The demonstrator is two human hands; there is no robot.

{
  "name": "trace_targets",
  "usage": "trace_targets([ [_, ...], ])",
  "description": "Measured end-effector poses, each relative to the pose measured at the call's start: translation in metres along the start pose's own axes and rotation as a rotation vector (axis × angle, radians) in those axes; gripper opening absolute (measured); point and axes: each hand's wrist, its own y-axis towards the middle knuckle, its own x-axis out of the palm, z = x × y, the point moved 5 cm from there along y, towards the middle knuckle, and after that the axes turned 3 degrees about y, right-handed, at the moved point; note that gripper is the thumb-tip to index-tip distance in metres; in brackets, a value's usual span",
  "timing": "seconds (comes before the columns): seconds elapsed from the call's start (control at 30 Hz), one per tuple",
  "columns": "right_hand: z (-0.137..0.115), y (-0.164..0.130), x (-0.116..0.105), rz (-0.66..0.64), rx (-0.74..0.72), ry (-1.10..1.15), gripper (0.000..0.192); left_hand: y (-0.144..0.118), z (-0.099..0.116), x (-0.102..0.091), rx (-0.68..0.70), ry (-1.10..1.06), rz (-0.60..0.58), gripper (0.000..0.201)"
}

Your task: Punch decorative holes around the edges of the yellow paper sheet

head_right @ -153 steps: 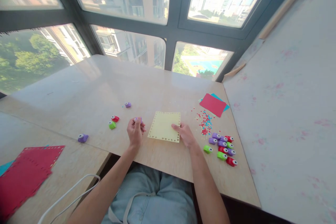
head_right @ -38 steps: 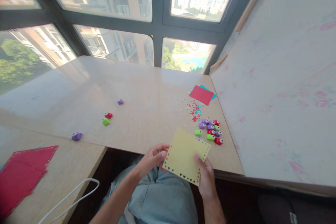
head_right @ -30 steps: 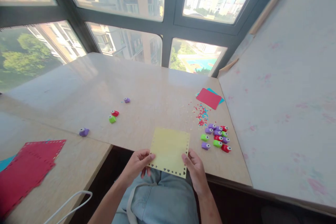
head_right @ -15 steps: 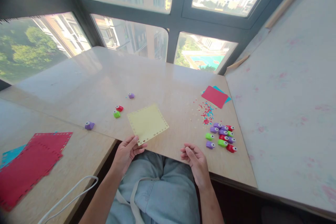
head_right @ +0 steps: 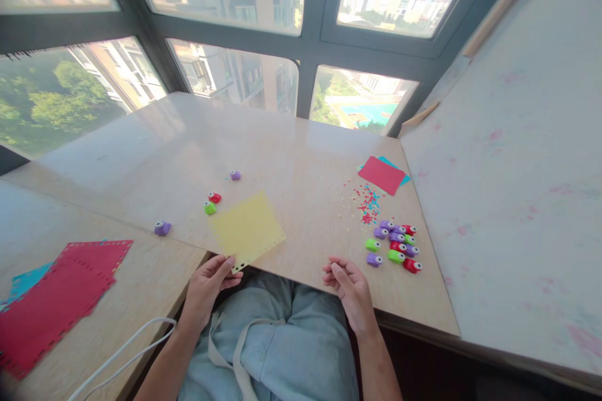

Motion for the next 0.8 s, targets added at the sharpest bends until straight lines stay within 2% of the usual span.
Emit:
trace_targets([
  [0.27,-0.001,0.001,0.0,-0.01,-0.001,-0.003,0.04,0.003,0.0,-0.009,0.063,0.102,0.0,0.048],
  [0.6,0.001,0.0,-0.002,-0.017,-0.014,0.0,0.04,0.004,0.003,0.006,0.159,0.247,-0.05,0.049],
  [0.8,0.002,0.001,-0.004,-0.027,-0.029,-0.017,0.038,0.0,0.004,0.011,0.171,0.295,-0.073,0.051],
])
